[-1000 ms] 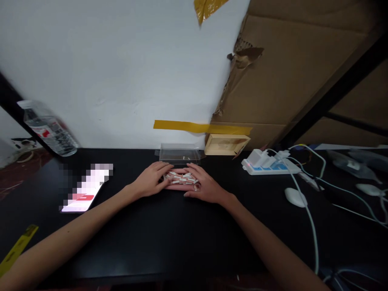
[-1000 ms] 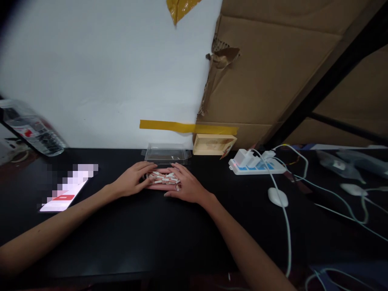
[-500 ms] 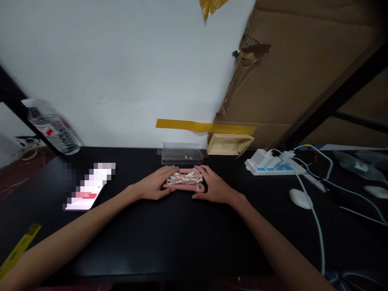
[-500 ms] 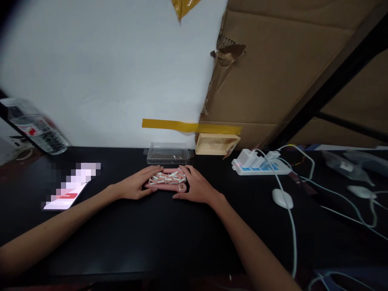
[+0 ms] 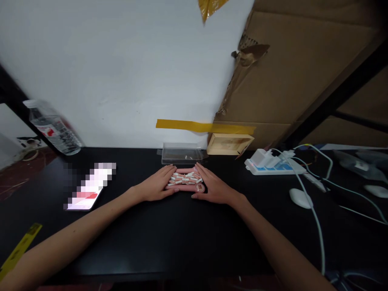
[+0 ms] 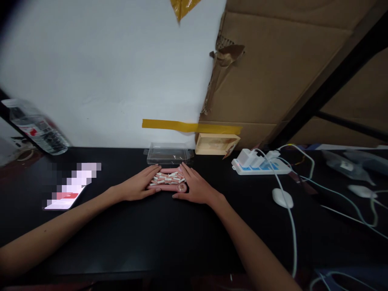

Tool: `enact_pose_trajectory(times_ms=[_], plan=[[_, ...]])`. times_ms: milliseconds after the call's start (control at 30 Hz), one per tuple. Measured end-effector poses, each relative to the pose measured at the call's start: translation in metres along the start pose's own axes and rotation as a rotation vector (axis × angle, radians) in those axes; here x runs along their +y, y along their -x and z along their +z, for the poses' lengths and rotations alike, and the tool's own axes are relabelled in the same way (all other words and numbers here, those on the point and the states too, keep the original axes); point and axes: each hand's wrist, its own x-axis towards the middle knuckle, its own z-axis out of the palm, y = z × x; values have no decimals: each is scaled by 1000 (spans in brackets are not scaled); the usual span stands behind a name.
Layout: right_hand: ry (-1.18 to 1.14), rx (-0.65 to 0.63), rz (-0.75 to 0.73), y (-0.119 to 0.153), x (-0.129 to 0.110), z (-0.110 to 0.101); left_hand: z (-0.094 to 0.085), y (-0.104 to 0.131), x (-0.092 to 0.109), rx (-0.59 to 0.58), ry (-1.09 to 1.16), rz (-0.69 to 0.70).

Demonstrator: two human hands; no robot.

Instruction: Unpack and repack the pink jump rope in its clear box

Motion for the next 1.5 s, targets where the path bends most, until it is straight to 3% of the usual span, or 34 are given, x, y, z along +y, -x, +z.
enact_pose_trajectory(times_ms=[267,500,667,1000,1167,1233,1300,1367,1433,1500], plan=[[-10,41,46,-2,-3,4,-9,-3,9,-26,-80,-47],[34,135,16,-3,-8,1,-10,-19,34,-28,-227,-110],[58,184,-3,-2,-7,0,8,-26,40,77,-289,-211],[-160,263,-52,-2,-11,-9,22,-18,24,264,-2,-115],[-479,342,-83,-2,-17,-12,23,-22,23,414,263,-230],[-725,397,-59,-8,-19,-12,16,-25,28,479,471,-305],[-993,453,-13,-20,-24,-12,5,-28,37,473,790,-399],[-1246,441,34,-37,-32,-16,-7,-29,48,309,1179,-475],[-1482,279,75,-56,-42,-21,-16,-27,58,125,1592,-454],[-1652,87,103,-74,-54,-28,-19,-23,63,-39,1845,-435]])
